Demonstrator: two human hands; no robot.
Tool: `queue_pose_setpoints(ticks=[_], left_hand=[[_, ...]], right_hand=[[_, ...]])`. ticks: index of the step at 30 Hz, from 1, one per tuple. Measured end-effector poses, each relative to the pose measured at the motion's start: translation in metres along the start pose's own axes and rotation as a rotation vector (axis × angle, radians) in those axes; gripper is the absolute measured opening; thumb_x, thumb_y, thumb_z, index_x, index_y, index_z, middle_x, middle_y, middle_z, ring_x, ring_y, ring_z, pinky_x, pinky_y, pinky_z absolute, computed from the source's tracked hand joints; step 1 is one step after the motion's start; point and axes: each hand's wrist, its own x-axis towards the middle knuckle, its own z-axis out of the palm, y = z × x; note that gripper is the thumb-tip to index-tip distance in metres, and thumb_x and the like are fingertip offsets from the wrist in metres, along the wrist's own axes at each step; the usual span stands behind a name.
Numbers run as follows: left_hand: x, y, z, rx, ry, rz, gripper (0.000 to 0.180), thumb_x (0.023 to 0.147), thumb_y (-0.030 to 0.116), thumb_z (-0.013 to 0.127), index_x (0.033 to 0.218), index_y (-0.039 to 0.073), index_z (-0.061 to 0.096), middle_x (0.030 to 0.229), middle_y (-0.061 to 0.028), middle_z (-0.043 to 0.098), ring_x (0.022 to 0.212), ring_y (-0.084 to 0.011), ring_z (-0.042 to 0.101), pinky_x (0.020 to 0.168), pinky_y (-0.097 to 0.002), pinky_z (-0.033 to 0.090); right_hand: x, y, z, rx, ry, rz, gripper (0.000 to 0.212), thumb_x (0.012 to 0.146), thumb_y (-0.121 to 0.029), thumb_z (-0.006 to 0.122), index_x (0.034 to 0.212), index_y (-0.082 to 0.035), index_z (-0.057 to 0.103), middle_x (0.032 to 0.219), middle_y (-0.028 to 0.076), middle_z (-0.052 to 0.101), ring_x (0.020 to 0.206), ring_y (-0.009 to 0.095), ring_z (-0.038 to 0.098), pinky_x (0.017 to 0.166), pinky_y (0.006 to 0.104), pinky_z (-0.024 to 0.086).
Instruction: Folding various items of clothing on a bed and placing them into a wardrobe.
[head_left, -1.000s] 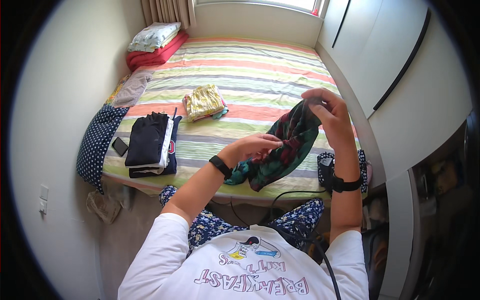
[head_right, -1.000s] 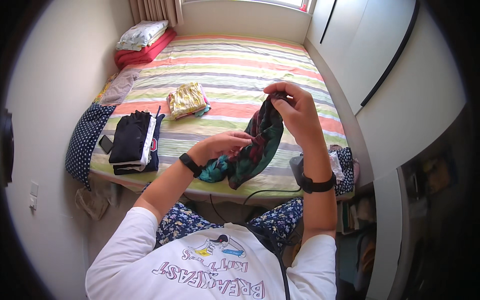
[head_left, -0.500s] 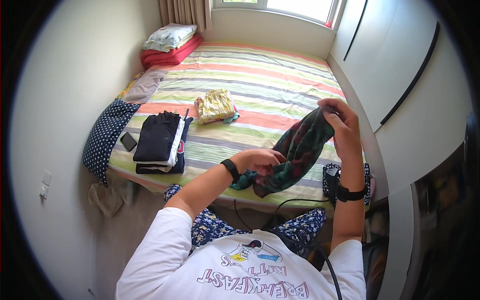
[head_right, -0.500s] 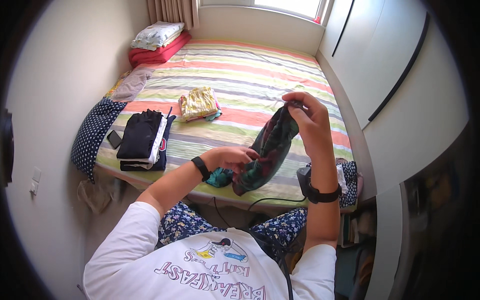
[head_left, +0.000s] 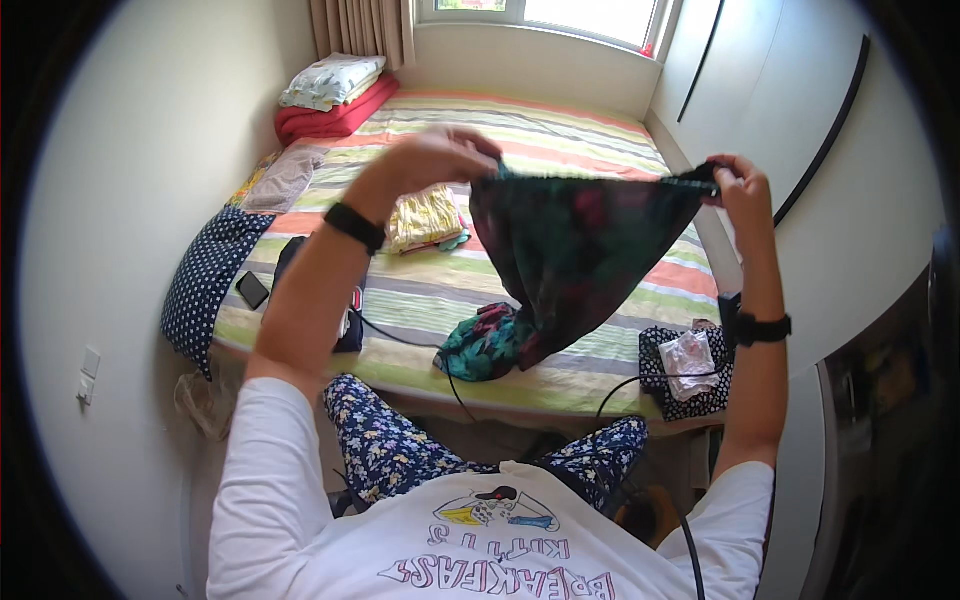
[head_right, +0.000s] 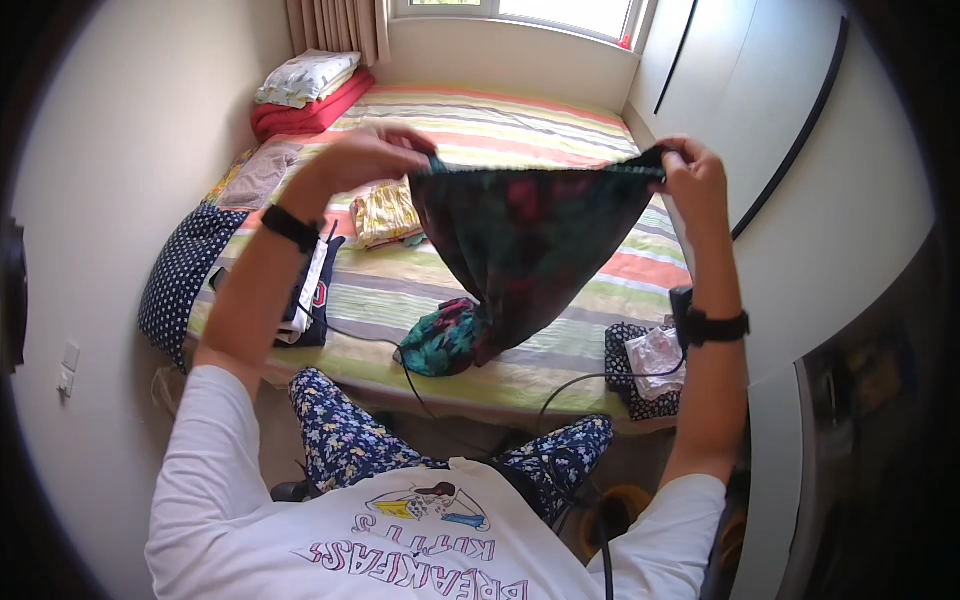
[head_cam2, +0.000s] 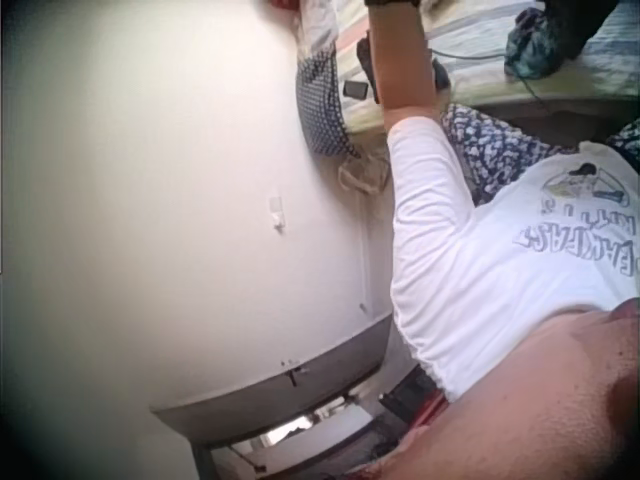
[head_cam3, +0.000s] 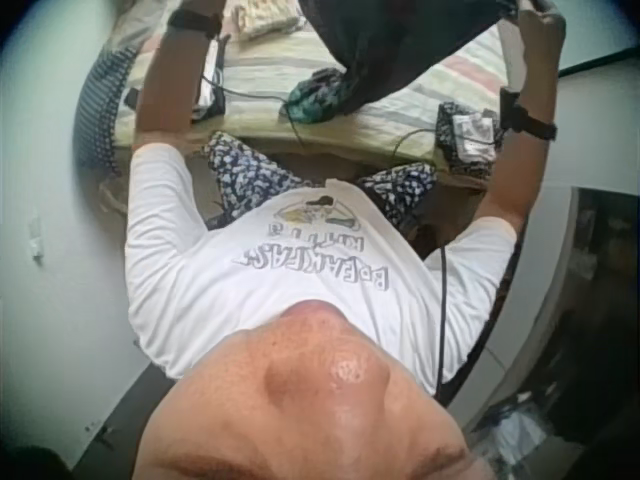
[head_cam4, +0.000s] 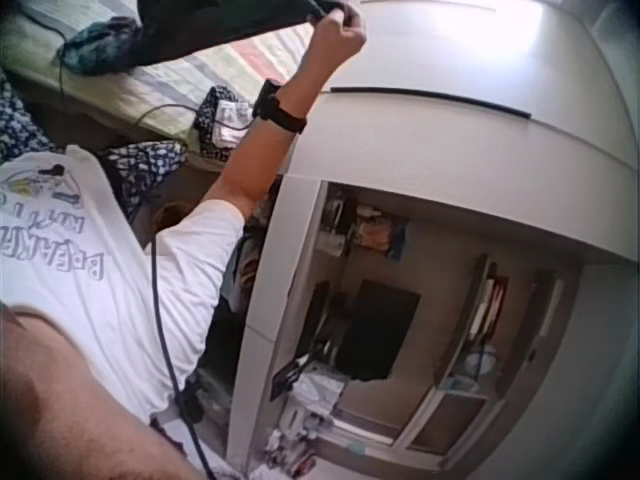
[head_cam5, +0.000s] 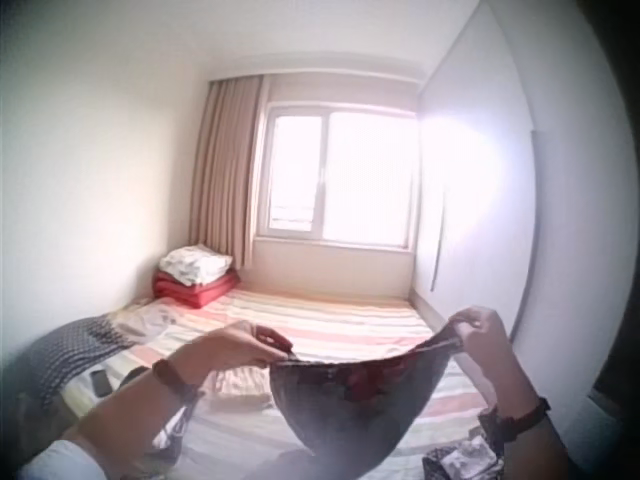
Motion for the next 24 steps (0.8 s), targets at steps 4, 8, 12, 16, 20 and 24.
queue_pose_setpoints(ticks=[4,8,12,16,20,24], left_hand=[[0.018,0.101,-0.029,0.418,0.199,0.267,0.035,0.086,0.019,0.074,0.114,0.001,0.066,0.099,-0.0041,0.069,0.088,-0.011,0.065,0.079,-0.0234,0.053],[0.011,0.21,-0.026,0.512,0.399,0.444,0.016,0.092,0.015,0.064,0.097,0.001,0.071,0.08,-0.0008,0.064,0.068,-0.0105,0.056,0.061,-0.0219,0.046],[0.004,0.271,-0.018,0.603,0.295,0.533,0.02,0.092,0.02,0.067,0.097,0.002,0.07,0.08,-0.0005,0.063,0.067,-0.008,0.054,0.062,-0.0198,0.045],[-0.003,0.292,-0.004,0.645,0.283,0.474,0.027,0.086,0.017,0.074,0.105,-0.001,0.069,0.093,-0.005,0.067,0.081,-0.011,0.061,0.074,-0.0203,0.052],[-0.005,0.288,0.0,0.785,0.348,0.38,0.029,0.079,0.005,0.075,0.106,-0.005,0.068,0.098,-0.0115,0.068,0.088,-0.018,0.063,0.081,-0.0263,0.053],[-0.013,0.276,-0.002,0.723,0.316,0.378,0.025,0.08,0.002,0.069,0.103,-0.006,0.068,0.098,-0.0136,0.067,0.087,-0.0195,0.063,0.081,-0.0274,0.053]], right_hand=[[0.054,-0.04,-0.038,0.013,-0.047,-0.159,0.024,0.092,-0.013,0.05,0.105,-0.001,0.067,0.086,0.005,0.068,0.069,0.011,0.066,0.069,0.0282,0.059],[0.111,-0.095,-0.081,0.012,0.008,-0.387,0.022,0.094,-0.016,0.053,0.106,-0.002,0.066,0.077,0.002,0.06,0.064,0.01,0.058,0.075,0.0325,0.061],[0.197,-0.134,-0.164,0.213,0.003,-0.293,0.029,0.096,-0.017,0.055,0.117,0.001,0.062,0.108,0.008,0.065,0.096,0.016,0.065,0.095,0.0319,0.054],[0.208,-0.15,-0.167,0.189,-0.068,-0.268,0.03,0.096,-0.017,0.055,0.119,0.001,0.062,0.11,0.009,0.065,0.1,0.016,0.065,0.096,0.0316,0.053],[0.201,-0.149,-0.164,0.16,-0.16,-0.281,0.031,0.096,-0.017,0.055,0.12,0.002,0.061,0.113,0.009,0.065,0.104,0.016,0.064,0.097,0.0312,0.052],[0.166,-0.141,-0.141,0.172,-0.295,-0.39,0.033,0.097,-0.018,0.054,0.124,0.001,0.059,0.112,0.009,0.064,0.105,0.015,0.063,0.098,0.031,0.05]])
